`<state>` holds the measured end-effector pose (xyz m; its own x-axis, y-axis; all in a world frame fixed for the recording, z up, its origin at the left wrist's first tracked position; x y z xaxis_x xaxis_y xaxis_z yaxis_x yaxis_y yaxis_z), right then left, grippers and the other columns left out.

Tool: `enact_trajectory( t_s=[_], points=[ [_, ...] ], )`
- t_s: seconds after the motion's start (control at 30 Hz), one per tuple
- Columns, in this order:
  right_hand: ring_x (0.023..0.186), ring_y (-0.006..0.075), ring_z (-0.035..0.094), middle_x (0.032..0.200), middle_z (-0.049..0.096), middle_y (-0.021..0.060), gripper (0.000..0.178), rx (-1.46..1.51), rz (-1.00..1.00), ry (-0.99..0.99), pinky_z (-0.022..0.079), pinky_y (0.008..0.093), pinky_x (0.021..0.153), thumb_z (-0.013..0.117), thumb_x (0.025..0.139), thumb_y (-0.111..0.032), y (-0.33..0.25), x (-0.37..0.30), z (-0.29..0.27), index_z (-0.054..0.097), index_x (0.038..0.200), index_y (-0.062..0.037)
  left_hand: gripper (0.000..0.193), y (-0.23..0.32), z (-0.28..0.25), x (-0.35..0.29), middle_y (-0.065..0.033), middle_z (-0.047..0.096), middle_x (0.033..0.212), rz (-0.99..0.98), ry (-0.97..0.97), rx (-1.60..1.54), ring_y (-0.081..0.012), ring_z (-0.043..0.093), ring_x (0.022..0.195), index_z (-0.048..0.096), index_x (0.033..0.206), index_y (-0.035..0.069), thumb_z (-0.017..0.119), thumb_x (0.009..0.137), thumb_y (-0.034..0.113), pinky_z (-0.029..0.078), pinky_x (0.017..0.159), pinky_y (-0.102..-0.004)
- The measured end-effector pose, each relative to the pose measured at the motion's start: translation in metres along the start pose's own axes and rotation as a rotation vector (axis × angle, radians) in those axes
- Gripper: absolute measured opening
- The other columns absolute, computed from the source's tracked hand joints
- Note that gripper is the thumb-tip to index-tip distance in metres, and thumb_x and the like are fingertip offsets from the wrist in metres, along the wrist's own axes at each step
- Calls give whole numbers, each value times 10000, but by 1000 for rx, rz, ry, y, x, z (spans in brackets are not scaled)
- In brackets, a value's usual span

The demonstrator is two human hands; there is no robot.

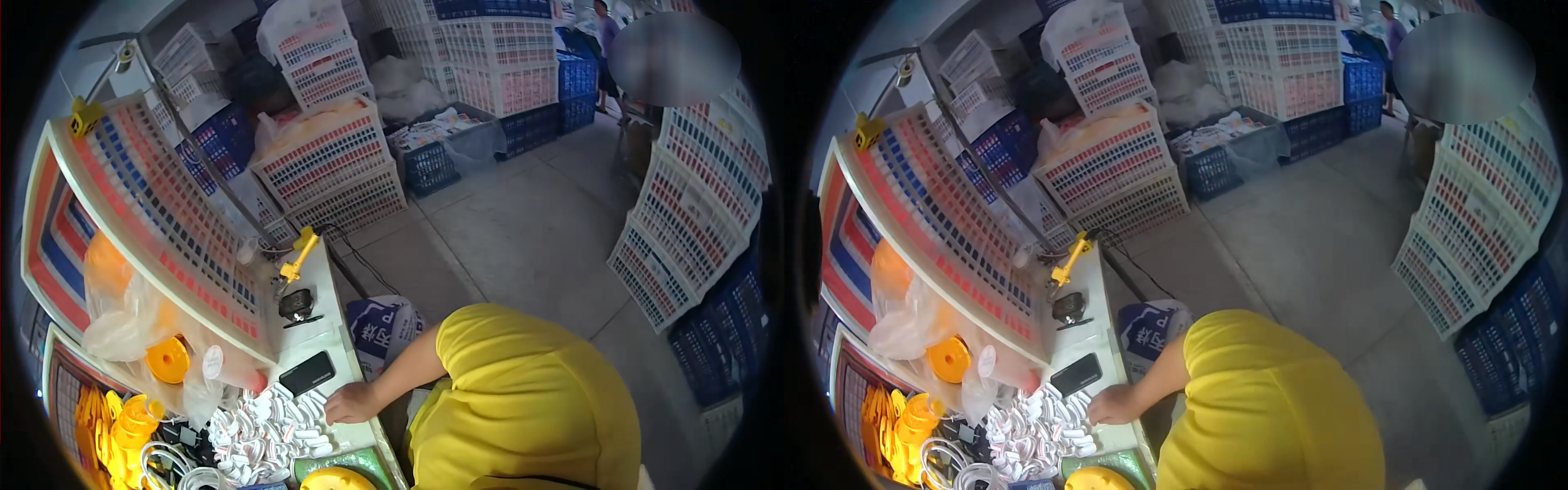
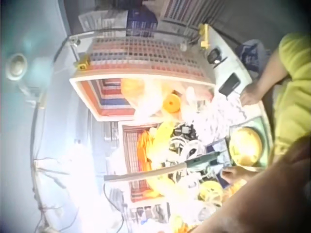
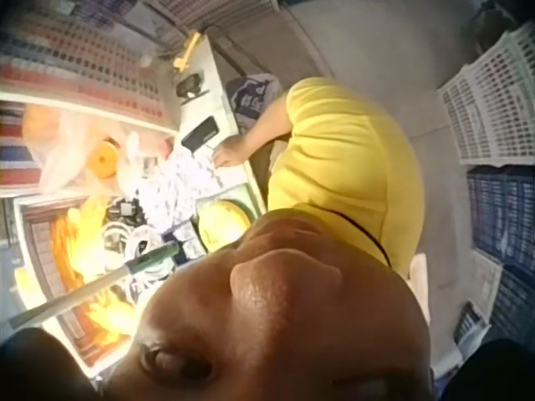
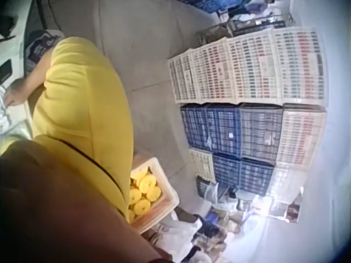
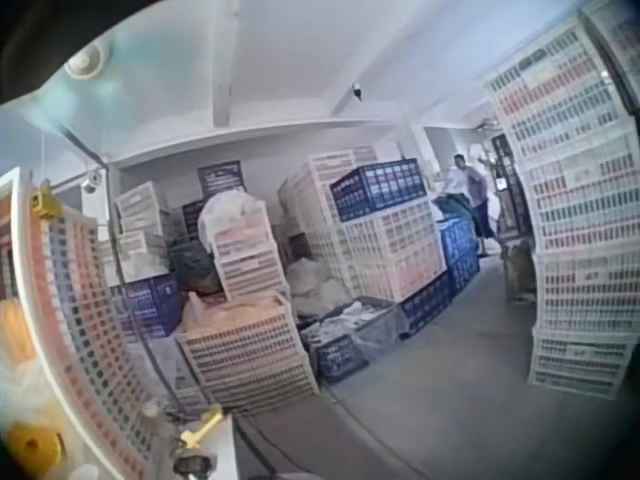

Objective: The person assembles a plastic device by securing internal components with an electric screwdriver, soldering wires using a soldering iron, and fitting and fastening the plastic outer casing together with the electric screwdriver.

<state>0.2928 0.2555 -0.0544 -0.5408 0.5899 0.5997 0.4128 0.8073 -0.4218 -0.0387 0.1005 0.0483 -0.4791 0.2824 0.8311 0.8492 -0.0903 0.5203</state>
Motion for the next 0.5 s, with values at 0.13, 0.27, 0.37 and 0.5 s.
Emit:
enact_trajectory(
  t_s=[0.13,0.27,0.37,0.5],
  points=[
    [938,295,654,941,661,99,106,-50,104,45,528,411,823,642,903,-142,0,-3,0,661,978,-70,338,4,0,0,-174,631,728,-192,-131,96,-332,581,621,633,843,-29,581,995,268,494,597,-420],
    [928,295,662,913,684,97,83,-54,117,90,532,399,826,664,887,-152,3,0,9,677,917,-76,332,-12,0,4,-176,644,780,-146,-47,-62,-343,593,653,638,896,-44,578,1010,262,502,615,-423],
    [898,303,662,913,679,93,85,-68,187,109,532,416,805,675,888,-161,3,-1,8,670,927,-86,275,-48,10,-8,-156,653,870,-310,-60,-231,-262,609,729,634,970,-41,597,1020,227,511,645,-366],
    [892,312,659,907,673,88,87,-44,235,72,531,423,796,672,906,-162,0,-1,2,665,938,-81,335,-15,0,-1,-182,672,1031,-517,-158,-206,-297,627,912,637,1138,-19,568,1034,292,521,796,-394]
  ],
)
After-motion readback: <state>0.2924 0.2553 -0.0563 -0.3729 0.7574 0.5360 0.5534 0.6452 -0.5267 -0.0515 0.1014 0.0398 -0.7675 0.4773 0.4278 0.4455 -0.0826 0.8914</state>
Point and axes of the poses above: each hand's wrist, its own x-axis towards the middle knuckle, its own z-axis out of the palm, y = z × x, the point moved 5 cm from there along x, towards the middle knuckle
